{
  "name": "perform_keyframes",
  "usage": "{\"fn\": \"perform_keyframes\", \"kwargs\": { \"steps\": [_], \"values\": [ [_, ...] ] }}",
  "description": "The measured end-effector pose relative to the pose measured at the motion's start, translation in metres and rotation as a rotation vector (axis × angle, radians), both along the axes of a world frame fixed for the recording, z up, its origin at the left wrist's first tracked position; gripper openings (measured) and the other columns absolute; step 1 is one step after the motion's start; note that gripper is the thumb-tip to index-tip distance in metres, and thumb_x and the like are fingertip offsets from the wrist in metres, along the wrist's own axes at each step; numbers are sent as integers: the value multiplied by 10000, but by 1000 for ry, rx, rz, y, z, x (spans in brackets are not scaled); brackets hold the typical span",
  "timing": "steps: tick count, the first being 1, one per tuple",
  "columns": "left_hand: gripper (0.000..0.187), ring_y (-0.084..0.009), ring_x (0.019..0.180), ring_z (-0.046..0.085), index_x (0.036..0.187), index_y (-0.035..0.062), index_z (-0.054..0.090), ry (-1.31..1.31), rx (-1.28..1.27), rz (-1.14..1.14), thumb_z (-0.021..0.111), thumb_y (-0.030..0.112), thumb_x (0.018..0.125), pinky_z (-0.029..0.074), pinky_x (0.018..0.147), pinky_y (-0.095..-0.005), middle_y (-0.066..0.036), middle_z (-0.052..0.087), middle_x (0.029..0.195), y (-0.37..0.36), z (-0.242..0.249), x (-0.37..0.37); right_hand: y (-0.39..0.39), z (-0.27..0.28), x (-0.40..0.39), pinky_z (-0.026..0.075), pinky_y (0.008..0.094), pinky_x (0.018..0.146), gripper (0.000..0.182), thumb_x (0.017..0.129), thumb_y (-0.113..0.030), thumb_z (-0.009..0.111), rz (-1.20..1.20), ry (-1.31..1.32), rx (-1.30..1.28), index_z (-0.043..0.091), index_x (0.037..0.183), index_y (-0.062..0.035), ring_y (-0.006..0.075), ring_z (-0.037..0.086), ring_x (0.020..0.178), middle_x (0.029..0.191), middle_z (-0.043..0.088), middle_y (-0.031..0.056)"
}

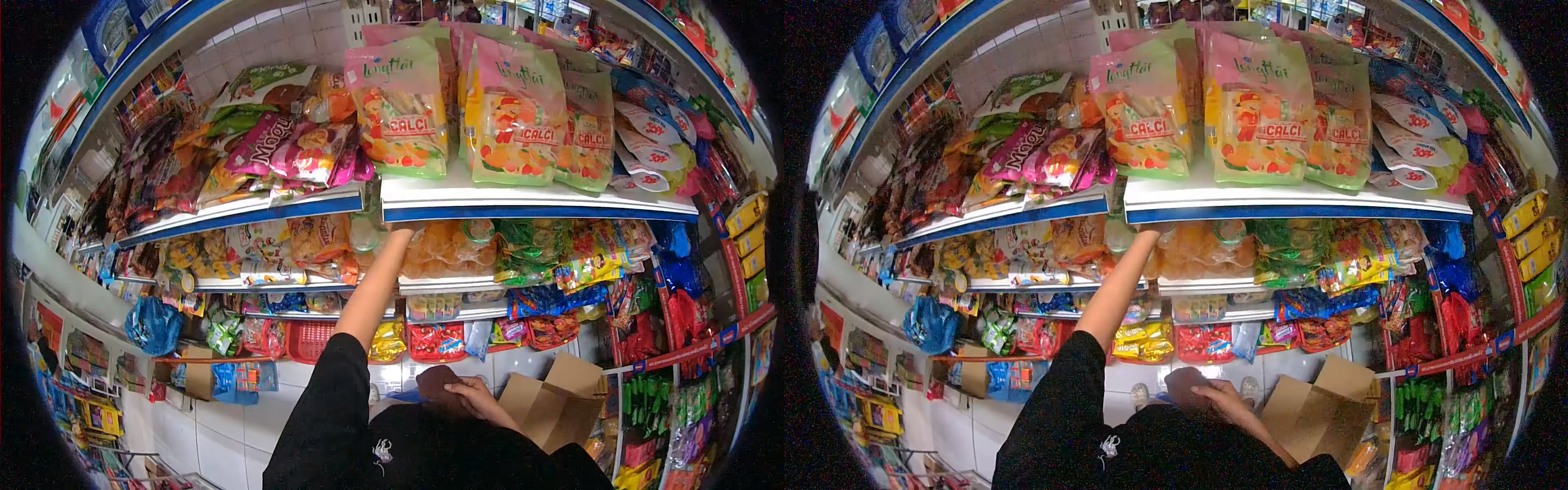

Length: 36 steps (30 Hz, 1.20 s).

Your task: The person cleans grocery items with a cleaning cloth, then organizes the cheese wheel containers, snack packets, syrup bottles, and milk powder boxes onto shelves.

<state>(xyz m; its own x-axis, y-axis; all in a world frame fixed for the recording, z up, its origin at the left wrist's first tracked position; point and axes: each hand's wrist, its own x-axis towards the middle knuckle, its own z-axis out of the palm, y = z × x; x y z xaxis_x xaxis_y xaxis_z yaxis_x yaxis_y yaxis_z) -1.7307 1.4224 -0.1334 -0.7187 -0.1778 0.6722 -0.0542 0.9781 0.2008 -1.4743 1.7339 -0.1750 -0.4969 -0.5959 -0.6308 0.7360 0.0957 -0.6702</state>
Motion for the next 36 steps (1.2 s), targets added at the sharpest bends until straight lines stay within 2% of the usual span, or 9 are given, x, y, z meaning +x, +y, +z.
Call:
{"fn": "perform_keyframes", "kwargs": {
  "steps": [2,7,8,14,18,23,26,31,36],
  "values": [
    [478,-326,974,531,1056,86,575,22,25,-28,493,453,761,413,852,-393,-157,583,1031,17,13,8,0,-10,6,444,257,744,349,759,-173,658,-60,40,-71,578,1026,37,137,569,797,898,623,62],
    [657,-314,841,606,1191,-65,453,-732,626,64,575,369,713,472,754,-392,-232,605,947,30,57,100,17,-26,-2,430,270,811,376,711,-110,680,-286,418,84,570,1037,42,156,565,891,979,612,74],
    [718,-312,706,627,1249,-72,379,-104,679,-155,604,311,685,487,648,-388,-245,618,870,34,15,124,22,-24,-7,426,270,820,371,718,-96,664,-301,410,123,563,1050,36,154,560,905,991,607,71],
    [696,-250,1221,377,1324,-34,295,-193,1268,-256,523,88,677,277,1003,-309,-221,394,1310,105,-4,251,-10,13,-30,375,318,914,406,751,-49,573,-427,575,-114,480,1142,6,197,471,1086,1118,537,96],
    [700,-275,1079,513,1330,-6,299,-186,1167,-345,557,104,688,396,893,-345,-203,521,1174,137,-21,289,-54,51,-37,266,343,1001,369,830,-142,538,-60,1151,164,469,1164,-2,242,365,1195,1221,465,136],
    [785,-336,842,616,1360,64,262,-425,873,-429,623,127,666,466,763,-353,-205,623,911,134,6,327,-75,68,-104,312,300,968,378,872,-184,477,-498,1017,73,466,1197,9,204,448,1115,1208,485,121],
    [811,-343,866,610,1363,73,252,-481,998,-422,646,135,657,465,772,-343,-214,616,936,128,44,335,-84,70,-113,313,300,967,451,889,-232,466,-503,713,-228,419,1237,50,201,431,1143,1238,472,141],
    [821,-322,1035,545,1369,76,243,-192,1057,-326,648,133,658,420,866,-340,-222,559,1097,115,35,337,-88,79,-42,284,305,992,458,880,-232,473,-128,1012,280,418,1230,58,247,424,1157,1234,467,179],
    [801,-312,1154,460,1374,46,217,49,963,-138,593,100,669,368,937,-342,-228,468,1234,98,30,347,-78,55,5,222,343,1025,519,861,-214,466,208,983,-161,305,1287,34,257,344,1217,1274,392,164]
  ]
}}
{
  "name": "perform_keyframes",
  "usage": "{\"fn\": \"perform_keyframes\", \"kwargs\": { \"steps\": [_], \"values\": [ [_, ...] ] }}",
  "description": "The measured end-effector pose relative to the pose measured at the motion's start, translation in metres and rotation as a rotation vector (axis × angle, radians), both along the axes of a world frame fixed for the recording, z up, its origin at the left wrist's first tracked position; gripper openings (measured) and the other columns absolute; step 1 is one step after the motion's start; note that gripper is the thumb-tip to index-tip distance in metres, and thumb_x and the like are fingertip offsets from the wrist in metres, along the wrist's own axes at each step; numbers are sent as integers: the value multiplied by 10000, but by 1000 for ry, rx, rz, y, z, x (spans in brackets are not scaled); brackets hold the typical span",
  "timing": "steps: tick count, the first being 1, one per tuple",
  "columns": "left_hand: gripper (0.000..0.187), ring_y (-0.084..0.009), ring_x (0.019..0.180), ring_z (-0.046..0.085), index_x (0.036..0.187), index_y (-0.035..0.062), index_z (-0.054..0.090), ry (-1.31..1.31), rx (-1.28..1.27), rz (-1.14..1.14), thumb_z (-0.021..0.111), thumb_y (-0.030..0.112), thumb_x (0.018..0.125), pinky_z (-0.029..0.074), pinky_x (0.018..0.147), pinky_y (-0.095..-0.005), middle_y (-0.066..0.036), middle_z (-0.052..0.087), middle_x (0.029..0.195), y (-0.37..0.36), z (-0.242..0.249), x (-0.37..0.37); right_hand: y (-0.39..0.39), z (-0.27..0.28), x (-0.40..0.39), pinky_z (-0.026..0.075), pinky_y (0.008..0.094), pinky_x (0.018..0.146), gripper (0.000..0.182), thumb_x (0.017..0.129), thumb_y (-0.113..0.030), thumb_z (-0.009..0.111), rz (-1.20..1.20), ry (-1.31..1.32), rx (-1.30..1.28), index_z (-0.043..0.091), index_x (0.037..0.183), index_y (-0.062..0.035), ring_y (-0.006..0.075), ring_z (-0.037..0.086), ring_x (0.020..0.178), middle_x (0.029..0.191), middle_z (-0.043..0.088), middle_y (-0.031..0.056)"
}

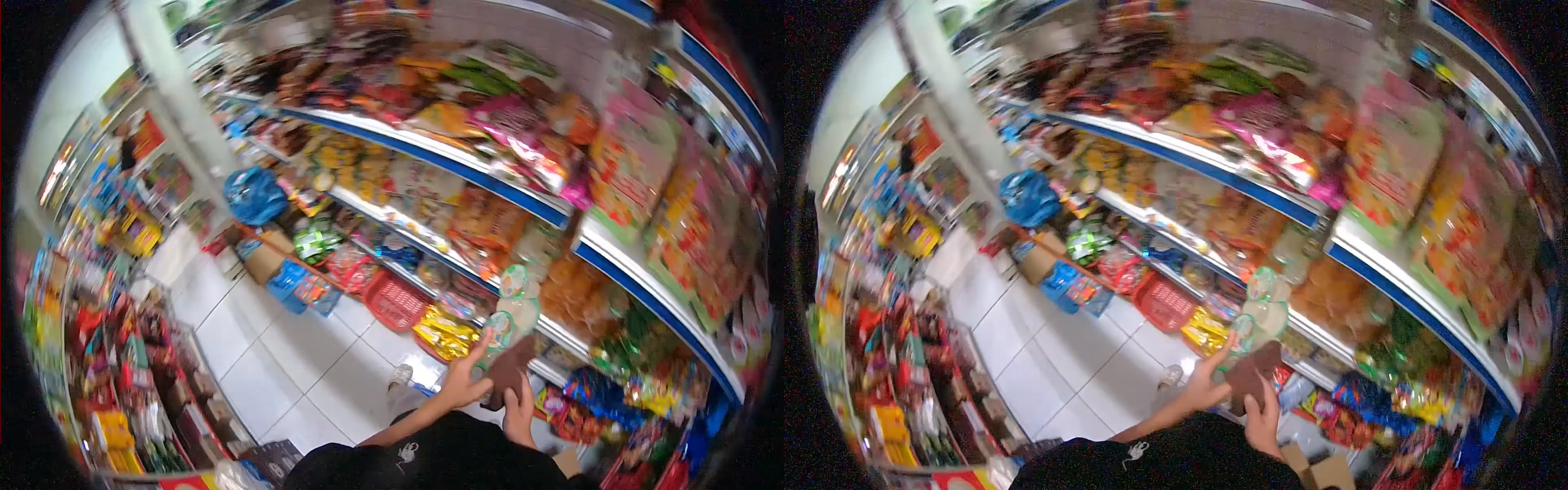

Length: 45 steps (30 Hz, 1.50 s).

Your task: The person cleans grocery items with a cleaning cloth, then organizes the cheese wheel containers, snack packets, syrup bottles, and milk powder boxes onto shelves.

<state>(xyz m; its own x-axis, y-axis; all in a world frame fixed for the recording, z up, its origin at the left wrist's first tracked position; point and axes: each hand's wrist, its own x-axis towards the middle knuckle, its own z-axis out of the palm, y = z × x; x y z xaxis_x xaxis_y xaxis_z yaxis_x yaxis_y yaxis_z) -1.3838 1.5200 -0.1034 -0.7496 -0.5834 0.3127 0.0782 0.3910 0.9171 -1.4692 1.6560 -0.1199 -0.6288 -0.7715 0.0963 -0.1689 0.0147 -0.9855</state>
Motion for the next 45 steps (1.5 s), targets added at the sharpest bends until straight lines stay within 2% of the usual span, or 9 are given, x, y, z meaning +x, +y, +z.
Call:
{"fn": "perform_keyframes", "kwargs": {
  "steps": [3,9,12,21,26,33,38,41,45],
  "values": [
    [823,-344,1104,490,1375,40,204,45,-109,46,595,151,659,387,917,-340,-225,480,1218,4,-3,6,-15,8,12,163,356,1046,645,880,-277,441,25,-102,-175,125,1367,3,254,206,1288,1385,204,150],
    [865,-340,1021,545,1394,82,153,-89,9,-131,602,131,656,429,875,-346,-217,527,1155,25,23,33,-71,5,-79,109,379,1064,548,917,-288,392,-231,-74,-260,213,1366,-29,261,155,1319,1428,183,125],
    [883,-335,1005,559,1401,109,140,-106,108,-85,614,140,656,426,875,-335,-205,549,1131,33,25,44,-101,48,-77,133,360,1061,502,919,-238,394,-492,428,-112,263,1349,-17,249,213,1303,1403,254,140],
    [818,-292,980,587,1371,78,243,-95,8,454,625,105,649,447,824,-311,-204,578,1083,20,16,84,-86,38,18,200,399,1043,438,833,-93,478,362,347,-149,377,1239,38,336,303,1256,1332,357,199],
    [834,-180,925,578,1376,83,239,5,288,814,620,68,634,445,812,-298,-187,542,1156,19,-5,95,-85,28,47,110,406,1063,637,859,-170,483,704,367,-36,139,1335,75,321,186,1305,1397,159,253],
    [848,-251,1106,505,1385,81,205,-78,170,601,618,46,645,382,910,-296,-205,480,1235,34,4,108,-195,34,37,299,332,978,582,857,-354,484,428,-600,-79,336,1288,9,243,407,1164,1260,433,144],
    [868,-209,1198,405,1380,45,198,-55,213,473,618,34,621,317,973,-294,-193,401,1316,30,23,117,-204,53,26,353,344,941,582,863,-457,431,615,-952,-85,389,1274,-47,203,464,1091,1233,474,78],
    [862,-216,1200,399,1378,30,195,86,181,583,596,26,615,314,975,-295,-190,397,1318,22,3,123,-181,8,42,360,330,942,596,876,-435,444,495,-888,3,365,1261,13,223,480,1093,1231,460,134],
    [834,-209,1115,462,1375,26,207,220,250,729,553,29,617,356,937,-296,-178,465,1252,10,17,135,-115,-5,75,71,352,1069,722,879,-360,449,656,-126,157,110,1338,82,278,113,1315,1385,187,217]
  ]
}}
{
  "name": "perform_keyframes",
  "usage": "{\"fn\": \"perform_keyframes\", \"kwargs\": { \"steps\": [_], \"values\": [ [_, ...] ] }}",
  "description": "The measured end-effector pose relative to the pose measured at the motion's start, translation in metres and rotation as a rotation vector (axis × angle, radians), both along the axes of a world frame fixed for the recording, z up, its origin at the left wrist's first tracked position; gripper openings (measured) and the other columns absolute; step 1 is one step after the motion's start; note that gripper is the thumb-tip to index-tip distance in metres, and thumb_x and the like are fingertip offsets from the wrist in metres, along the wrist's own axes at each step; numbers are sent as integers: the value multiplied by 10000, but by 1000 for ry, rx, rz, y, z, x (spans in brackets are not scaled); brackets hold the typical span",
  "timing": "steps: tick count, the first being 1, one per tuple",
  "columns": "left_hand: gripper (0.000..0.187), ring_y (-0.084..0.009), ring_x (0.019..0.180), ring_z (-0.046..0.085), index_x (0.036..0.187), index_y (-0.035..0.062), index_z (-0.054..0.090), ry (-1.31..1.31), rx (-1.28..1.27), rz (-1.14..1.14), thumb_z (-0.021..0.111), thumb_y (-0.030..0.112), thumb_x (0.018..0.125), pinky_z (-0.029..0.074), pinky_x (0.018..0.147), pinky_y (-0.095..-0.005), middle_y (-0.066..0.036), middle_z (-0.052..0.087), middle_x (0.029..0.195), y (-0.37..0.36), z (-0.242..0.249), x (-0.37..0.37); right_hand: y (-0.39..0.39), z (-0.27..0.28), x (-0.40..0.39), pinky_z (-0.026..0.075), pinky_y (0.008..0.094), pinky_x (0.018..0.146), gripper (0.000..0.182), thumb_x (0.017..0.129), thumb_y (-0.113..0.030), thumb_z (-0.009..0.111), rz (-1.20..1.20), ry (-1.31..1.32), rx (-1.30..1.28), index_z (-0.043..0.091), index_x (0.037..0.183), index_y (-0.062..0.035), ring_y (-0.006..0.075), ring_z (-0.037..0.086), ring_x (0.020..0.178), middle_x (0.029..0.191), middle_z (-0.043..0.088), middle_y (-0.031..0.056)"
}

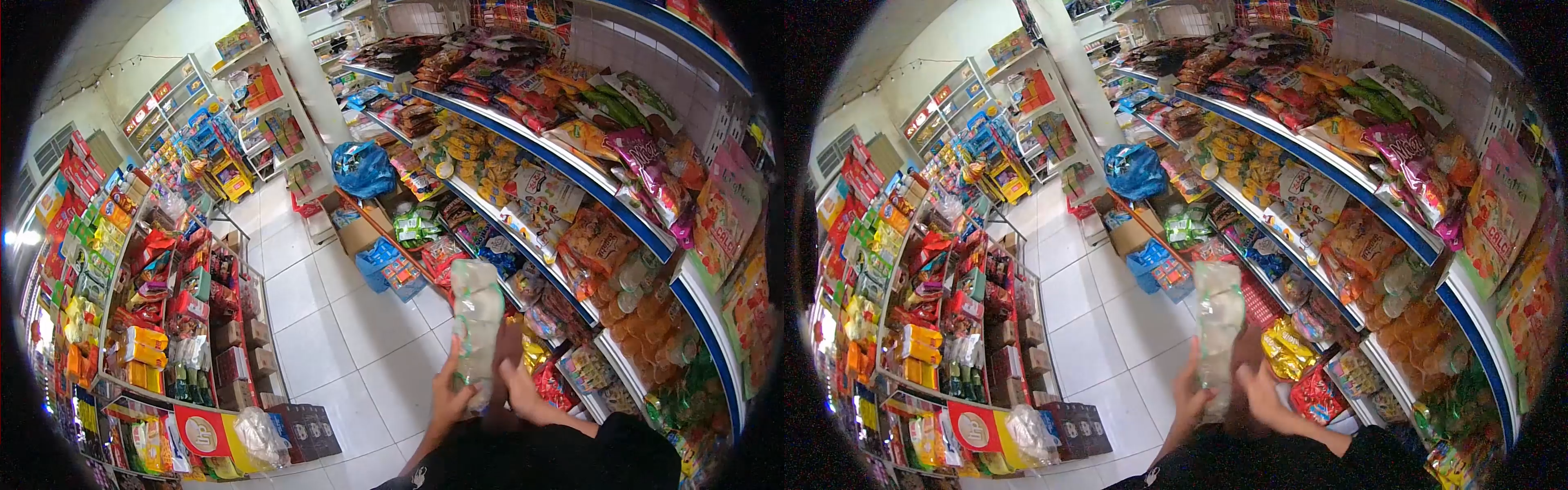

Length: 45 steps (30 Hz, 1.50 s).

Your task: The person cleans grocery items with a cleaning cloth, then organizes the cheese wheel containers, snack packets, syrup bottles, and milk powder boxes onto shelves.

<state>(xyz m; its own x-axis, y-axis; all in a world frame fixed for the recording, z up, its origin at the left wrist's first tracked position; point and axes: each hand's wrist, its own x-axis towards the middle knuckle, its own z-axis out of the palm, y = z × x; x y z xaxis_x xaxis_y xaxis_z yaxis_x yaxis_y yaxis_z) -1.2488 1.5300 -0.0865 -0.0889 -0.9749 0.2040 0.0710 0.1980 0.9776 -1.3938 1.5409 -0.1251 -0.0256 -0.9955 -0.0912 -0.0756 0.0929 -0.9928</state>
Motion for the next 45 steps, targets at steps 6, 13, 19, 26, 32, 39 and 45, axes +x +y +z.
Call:
{"fn": "perform_keyframes", "kwargs": {
  "steps": [6,13,19,26,32,39,45],
  "values": [
    [836,-193,1002,522,1382,46,198,114,73,121,548,6,624,405,866,-272,-165,522,1176,2,-24,2,22,17,14,-4,348,1065,756,862,-215,474,161,-105,35,-29,1346,78,290,3,1331,1417,40,224],
    [857,-207,1217,376,1384,46,184,-74,-31,-217,559,-4,615,263,1003,-303,-173,355,1353,14,-17,9,-68,49,-21,206,320,1032,616,861,-262,493,-140,-150,-210,221,1355,-14,232,296,1245,1357,306,137],
    [909,-255,1129,457,1324,-60,258,555,413,-505,596,240,536,334,961,-326,-185,441,1247,13,-48,3,-105,82,-56,375,321,894,561,834,-377,468,73,-809,-103,392,1267,-29,216,500,1024,1213,482,110],
    [742,-255,967,534,1177,-69,401,645,536,-342,539,263,528,409,861,-324,-165,529,1069,13,-29,-11,-104,68,-29,392,352,910,601,870,-475,398,-70,-768,-132,348,1285,-43,256,483,1096,1219,475,158],
    [737,-224,941,536,1162,-74,424,561,408,-210,549,258,516,404,844,-311,-129,540,1017,0,-18,-15,-59,83,-8,421,243,707,406,852,-372,543,-287,-636,77,539,1056,-21,109,530,793,925,581,27],
    [673,-237,937,533,1082,-88,492,297,0,88,584,274,522,424,798,-320,-138,498,1053,-13,-2,-20,-38,67,-3,424,241,553,305,849,-333,566,-197,-469,39,511,974,-61,90,497,628,751,532,11],
    [716,-290,990,508,1106,-98,475,144,-148,259,583,352,560,430,816,-389,-179,489,1073,-12,-29,-7,-28,69,-9,422,231,598,284,867,-314,540,29,-467,115,508,985,-58,75,497,670,784,547,-3]
  ]
}}
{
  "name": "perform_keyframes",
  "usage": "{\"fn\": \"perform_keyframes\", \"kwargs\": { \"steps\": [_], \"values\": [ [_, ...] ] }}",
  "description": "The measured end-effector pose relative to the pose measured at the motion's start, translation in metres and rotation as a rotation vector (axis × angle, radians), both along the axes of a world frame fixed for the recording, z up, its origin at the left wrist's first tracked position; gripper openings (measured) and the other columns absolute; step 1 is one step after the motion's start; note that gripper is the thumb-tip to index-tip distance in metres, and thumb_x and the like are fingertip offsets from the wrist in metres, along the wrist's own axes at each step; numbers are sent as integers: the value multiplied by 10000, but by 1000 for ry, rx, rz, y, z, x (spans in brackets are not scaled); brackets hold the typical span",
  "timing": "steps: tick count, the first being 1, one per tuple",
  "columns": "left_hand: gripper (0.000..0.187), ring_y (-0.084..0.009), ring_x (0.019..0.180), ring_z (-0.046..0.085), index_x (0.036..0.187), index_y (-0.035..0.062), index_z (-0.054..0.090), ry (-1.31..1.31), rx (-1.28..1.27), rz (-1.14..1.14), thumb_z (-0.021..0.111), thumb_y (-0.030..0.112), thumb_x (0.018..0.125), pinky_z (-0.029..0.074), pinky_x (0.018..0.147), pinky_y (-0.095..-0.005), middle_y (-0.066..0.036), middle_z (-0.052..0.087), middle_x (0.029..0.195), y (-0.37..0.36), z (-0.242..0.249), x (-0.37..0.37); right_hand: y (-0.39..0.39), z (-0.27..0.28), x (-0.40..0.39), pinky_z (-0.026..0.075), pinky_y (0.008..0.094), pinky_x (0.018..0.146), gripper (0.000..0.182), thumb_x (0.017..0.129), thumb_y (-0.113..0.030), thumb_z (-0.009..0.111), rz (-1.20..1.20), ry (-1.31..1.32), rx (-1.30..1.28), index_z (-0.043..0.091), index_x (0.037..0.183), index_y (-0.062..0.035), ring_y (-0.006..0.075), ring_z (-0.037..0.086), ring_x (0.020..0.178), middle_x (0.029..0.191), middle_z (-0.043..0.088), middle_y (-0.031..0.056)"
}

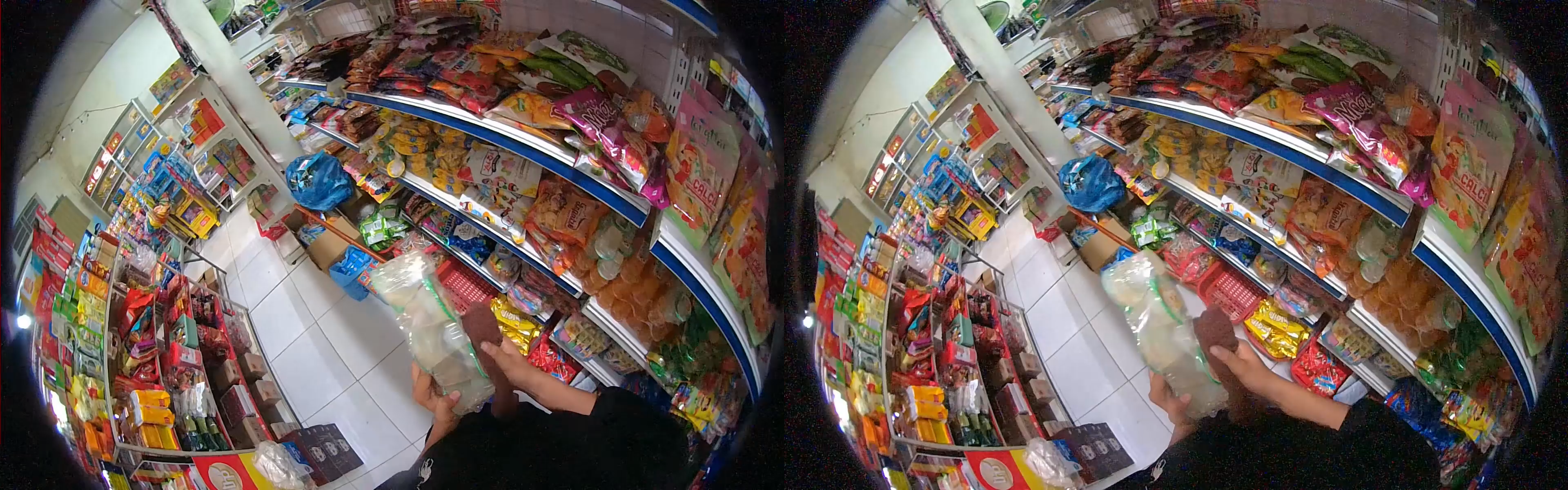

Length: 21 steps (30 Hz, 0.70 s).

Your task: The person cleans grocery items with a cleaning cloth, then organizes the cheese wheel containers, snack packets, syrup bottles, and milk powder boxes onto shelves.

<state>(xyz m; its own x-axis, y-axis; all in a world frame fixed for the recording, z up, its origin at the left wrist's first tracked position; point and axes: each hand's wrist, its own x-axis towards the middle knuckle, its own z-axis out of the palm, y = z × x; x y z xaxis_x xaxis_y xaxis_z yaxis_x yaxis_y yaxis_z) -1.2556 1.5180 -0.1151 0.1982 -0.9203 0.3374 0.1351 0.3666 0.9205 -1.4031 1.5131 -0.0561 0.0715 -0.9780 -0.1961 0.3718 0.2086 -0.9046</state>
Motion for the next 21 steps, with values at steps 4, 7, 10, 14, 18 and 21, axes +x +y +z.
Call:
{"fn": "perform_keyframes", "kwargs": {
  "steps": [4,7,10,14,18,21],
  "values": [
    [745,-308,1014,498,1146,-95,437,11,-47,92,568,369,578,430,830,-413,-196,473,1105,-3,0,-2,11,-10,4,422,247,682,388,873,-327,530,66,-25,-1,472,1114,-29,88,487,796,913,545,24],
    [757,-317,1024,495,1172,-91,408,112,-96,169,553,373,592,431,836,-426,-206,460,1129,-4,5,-4,19,5,5,390,301,857,534,847,-324,566,79,107,35,394,1219,18,146,467,984,1096,506,65],
    [769,-327,1033,491,1198,-87,379,230,-138,233,538,377,605,433,843,-439,-217,448,1152,-3,9,-7,22,-16,12,341,328,948,598,812,-321,613,117,-43,-76,370,1233,27,178,440,1082,1176,479,91],
    [739,-336,1015,501,1167,-57,397,487,-216,303,580,311,553,428,872,-453,-189,442,1163,-6,21,-10,23,-13,9,311,340,986,666,753,-278,690,355,19,-76,353,1242,25,194,409,1146,1235,448,116],
    [788,-347,1036,482,1199,-76,370,444,-156,271,562,322,546,418,879,-457,-210,439,1145,-3,17,0,25,-12,20,332,342,972,718,681,-238,760,371,-27,-90,374,1228,21,202,430,1134,1201,474,127],
    [596,-383,1028,474,1127,-20,388,102,-346,416,494,323,650,414,855,-516,-227,420,1137,-9,-37,8,24,-12,19,355,339,948,712,663,-251,772,318,58,-163,401,1205,24,199,455,1100,1161,500,130]
  ]
}}
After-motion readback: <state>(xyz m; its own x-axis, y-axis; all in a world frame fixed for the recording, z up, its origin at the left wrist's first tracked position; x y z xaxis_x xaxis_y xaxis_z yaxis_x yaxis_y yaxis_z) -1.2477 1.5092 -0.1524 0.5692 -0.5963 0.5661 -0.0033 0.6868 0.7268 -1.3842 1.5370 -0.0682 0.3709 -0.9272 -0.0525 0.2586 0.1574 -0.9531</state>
